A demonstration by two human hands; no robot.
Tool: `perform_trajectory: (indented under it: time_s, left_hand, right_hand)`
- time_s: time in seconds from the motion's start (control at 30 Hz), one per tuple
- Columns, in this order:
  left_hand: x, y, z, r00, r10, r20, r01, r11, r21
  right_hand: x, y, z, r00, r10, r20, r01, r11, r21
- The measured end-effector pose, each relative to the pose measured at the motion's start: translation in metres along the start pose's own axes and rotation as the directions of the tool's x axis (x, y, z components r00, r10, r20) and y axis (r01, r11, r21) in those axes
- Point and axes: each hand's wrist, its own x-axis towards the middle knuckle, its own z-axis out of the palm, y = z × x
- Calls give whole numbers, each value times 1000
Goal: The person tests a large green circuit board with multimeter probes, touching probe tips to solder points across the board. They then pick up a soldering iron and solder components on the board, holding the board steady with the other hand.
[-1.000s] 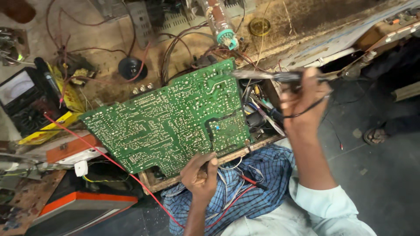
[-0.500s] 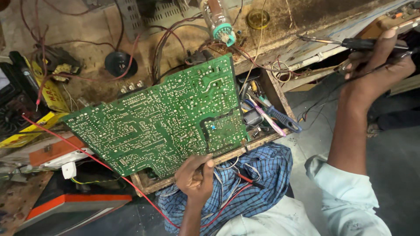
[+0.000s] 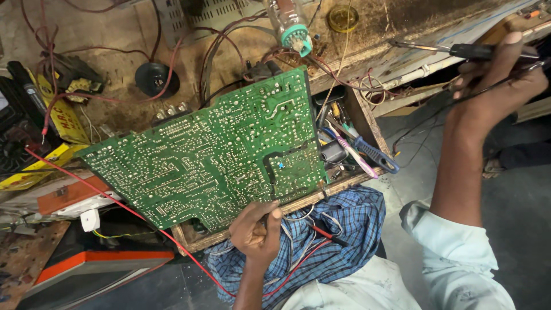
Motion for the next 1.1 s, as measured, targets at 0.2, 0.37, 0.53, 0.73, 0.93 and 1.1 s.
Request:
perform_trajectory:
  time_s: [0.2,0.37,0.53,0.73,0.93,1.1]
  left_hand:
    - [0,0,0,1000,15,8,-15,1000,14]
    - [0,-1,0,1000,23,-5,-23,999,26]
    - [0,-1,1,1000,29,-1,-29,1000,6]
    - [1,0,1,1000,16,5,-16,1000,18]
    - [0,1,0,1000,19,13,-19,999,34]
    - [0,-1,0,1000,4,12,-4,1000,25]
  right_hand:
    - [-1,1,-4,996,-59,67,61,998,-22]
    - [-1,2,-1,990,-77,115,81,996,-24]
    - [3,3,4,998,-32,62,31,999,19]
    - [5,6,5,998,-37,48,35,999,35]
    - [4,2,10,998,-15,68,15,1000,7]
    - [4,1,9,989,-62,135,61,998,10]
